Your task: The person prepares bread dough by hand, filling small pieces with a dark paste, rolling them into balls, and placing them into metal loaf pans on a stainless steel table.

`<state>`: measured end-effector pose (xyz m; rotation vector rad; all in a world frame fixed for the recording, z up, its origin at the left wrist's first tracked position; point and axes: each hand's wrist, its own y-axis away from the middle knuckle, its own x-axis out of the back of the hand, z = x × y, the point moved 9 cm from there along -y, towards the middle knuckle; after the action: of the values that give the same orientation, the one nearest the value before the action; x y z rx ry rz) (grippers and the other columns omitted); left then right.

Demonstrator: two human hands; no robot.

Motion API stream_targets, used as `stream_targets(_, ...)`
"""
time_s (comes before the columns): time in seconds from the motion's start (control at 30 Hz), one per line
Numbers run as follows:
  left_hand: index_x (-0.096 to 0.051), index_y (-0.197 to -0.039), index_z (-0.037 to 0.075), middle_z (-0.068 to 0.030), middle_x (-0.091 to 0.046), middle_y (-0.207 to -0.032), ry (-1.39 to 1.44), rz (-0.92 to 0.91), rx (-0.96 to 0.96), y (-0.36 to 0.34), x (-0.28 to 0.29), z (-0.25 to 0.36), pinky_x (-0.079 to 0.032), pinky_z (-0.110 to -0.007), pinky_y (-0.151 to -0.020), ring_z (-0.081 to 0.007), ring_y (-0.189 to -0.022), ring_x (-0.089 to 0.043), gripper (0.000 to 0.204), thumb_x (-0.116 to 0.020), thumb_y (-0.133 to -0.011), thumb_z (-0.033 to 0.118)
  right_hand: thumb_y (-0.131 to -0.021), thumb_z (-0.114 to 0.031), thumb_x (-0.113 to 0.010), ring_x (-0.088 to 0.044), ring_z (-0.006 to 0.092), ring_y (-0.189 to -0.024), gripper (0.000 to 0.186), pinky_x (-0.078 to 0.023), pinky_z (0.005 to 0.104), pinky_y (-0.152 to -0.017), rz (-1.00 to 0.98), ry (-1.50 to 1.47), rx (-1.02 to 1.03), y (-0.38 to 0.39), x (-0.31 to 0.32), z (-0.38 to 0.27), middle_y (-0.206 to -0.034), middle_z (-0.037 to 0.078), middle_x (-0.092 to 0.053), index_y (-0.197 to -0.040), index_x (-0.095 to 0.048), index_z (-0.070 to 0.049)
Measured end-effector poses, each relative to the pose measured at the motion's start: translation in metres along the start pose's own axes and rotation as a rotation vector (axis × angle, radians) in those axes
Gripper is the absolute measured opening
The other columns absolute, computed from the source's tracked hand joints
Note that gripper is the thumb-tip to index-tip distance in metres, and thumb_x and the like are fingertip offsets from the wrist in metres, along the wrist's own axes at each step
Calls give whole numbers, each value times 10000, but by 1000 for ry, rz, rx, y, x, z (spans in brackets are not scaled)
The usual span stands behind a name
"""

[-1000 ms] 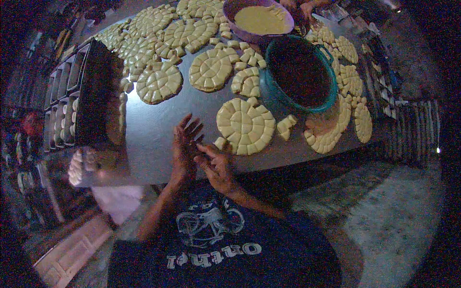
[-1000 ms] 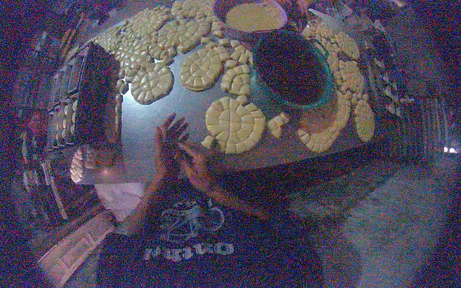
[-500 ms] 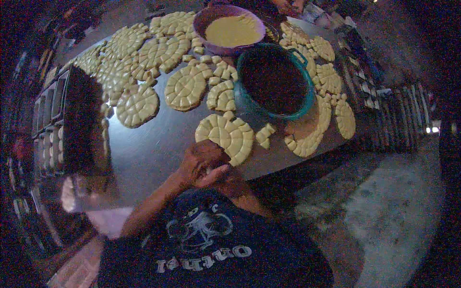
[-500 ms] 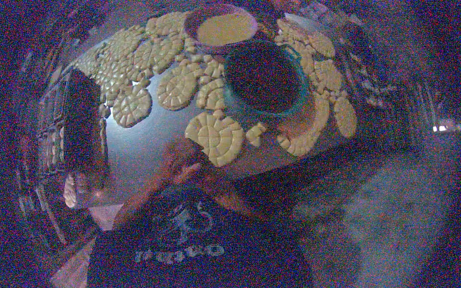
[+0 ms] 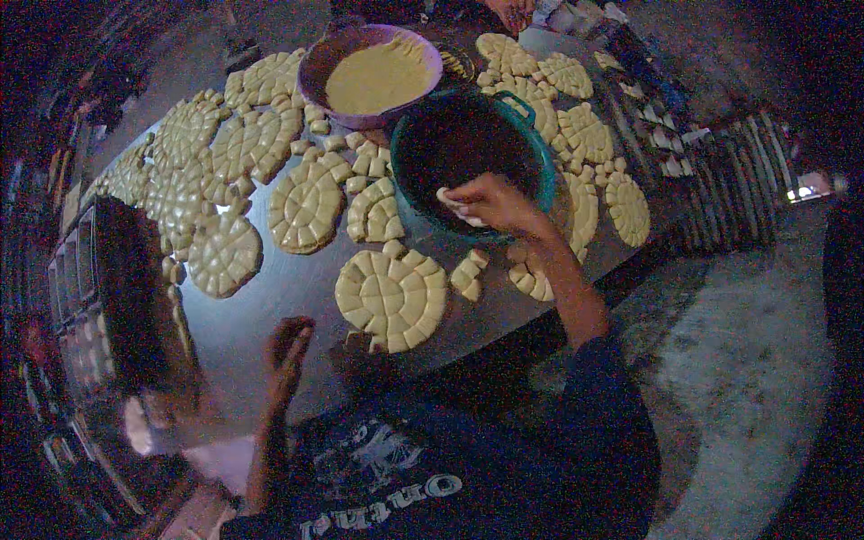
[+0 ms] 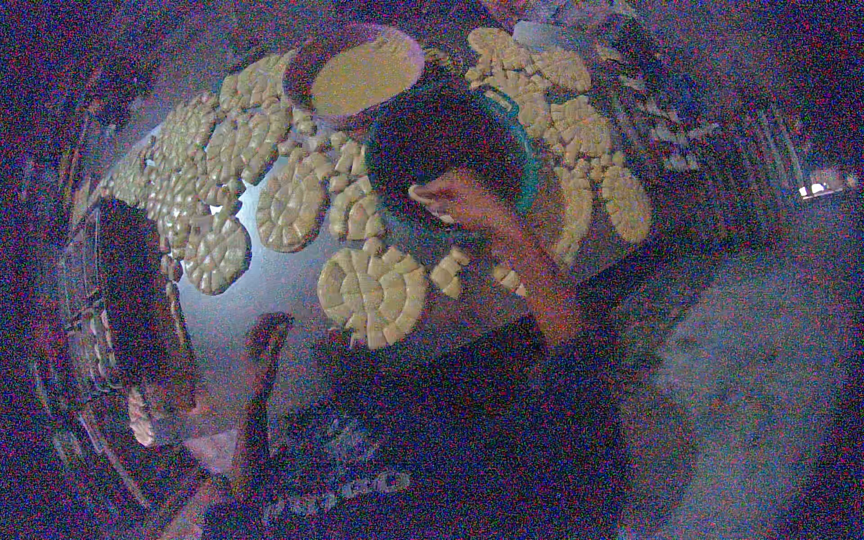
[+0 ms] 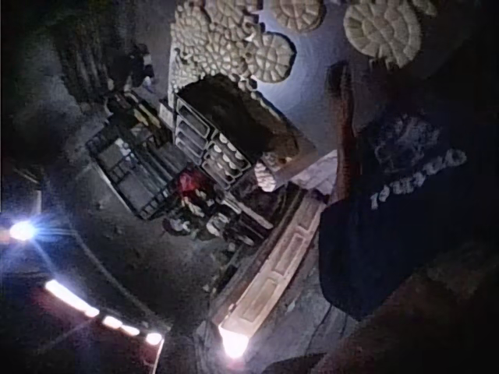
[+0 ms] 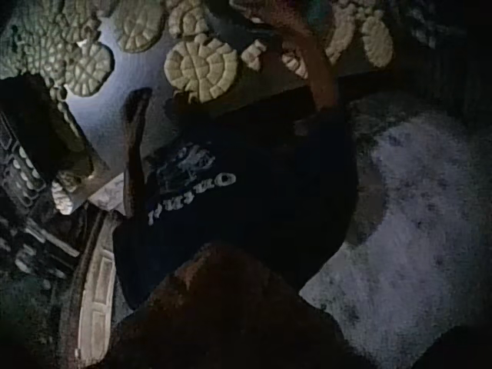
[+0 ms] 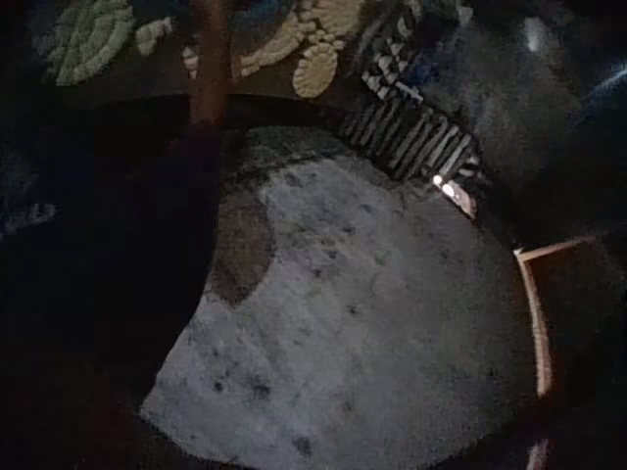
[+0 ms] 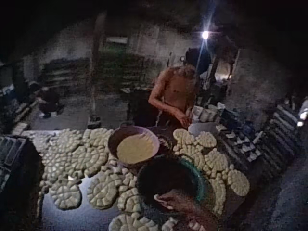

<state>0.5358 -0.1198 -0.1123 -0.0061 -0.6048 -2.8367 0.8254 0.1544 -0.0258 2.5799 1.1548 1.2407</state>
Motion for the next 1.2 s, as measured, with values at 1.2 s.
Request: stream_targets(1.2, -552, -1095, 85, -27, -612, -980, 776, -241, 102, 49, -35, 32, -502, -253, -692, -135, -873, -581, 338, -537, -960, 394, -812, 44, -664, -510, 250, -1206, 764, -510, 368, -948, -102, -1491, 136, 64, -209, -164, -1320, 111, -479, -1442, -279, -155)
